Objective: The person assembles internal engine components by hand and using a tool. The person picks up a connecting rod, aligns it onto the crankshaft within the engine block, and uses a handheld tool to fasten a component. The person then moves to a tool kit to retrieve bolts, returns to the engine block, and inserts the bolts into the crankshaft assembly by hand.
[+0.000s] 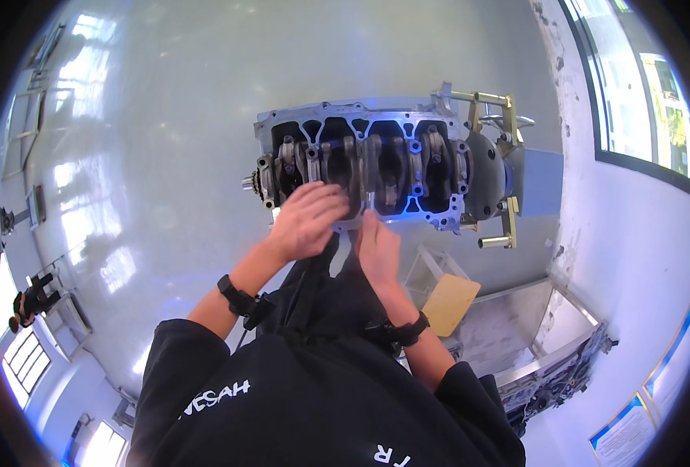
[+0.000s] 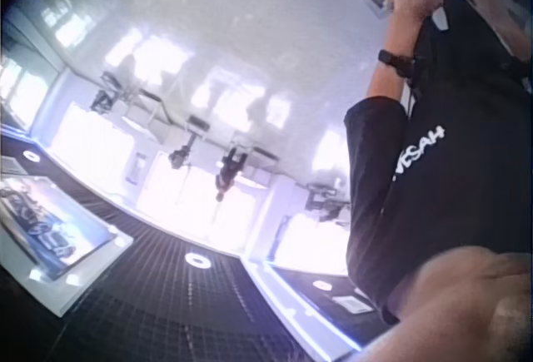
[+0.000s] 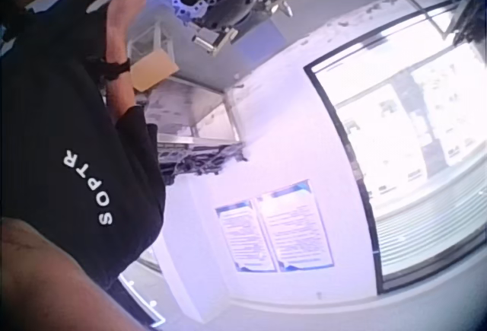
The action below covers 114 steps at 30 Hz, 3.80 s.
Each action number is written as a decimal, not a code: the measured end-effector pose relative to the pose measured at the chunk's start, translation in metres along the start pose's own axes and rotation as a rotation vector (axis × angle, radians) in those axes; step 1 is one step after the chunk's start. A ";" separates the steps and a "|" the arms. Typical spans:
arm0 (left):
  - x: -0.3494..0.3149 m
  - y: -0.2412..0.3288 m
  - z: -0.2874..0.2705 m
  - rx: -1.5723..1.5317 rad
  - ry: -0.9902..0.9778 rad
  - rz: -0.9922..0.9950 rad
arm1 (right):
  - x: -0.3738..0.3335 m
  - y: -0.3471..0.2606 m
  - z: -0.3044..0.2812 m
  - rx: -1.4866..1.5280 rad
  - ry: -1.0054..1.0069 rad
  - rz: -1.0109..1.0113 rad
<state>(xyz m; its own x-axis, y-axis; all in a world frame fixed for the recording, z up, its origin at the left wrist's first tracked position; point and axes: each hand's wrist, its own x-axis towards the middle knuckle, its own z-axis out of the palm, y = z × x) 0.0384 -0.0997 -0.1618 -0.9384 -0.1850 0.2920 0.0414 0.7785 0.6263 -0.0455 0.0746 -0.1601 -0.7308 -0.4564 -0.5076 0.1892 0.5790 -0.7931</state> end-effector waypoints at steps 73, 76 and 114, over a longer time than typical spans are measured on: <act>-0.032 -0.068 -0.060 -0.142 -0.211 -0.061 | -0.285 0.129 -0.037 0.303 0.504 0.087; -0.044 -0.082 -0.063 -0.139 -0.235 0.036 | -0.310 0.119 -0.018 0.047 0.630 0.088; -0.367 0.256 0.060 -0.062 -1.236 0.417 | -0.881 0.503 0.234 0.083 2.043 1.186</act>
<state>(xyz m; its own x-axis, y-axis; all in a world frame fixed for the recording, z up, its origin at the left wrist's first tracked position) 0.3731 0.2031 -0.1519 -0.5426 0.7581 -0.3617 0.3886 0.6083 0.6920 0.8467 0.6103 -0.1908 0.2178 0.9475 0.2340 0.8297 -0.0535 -0.5556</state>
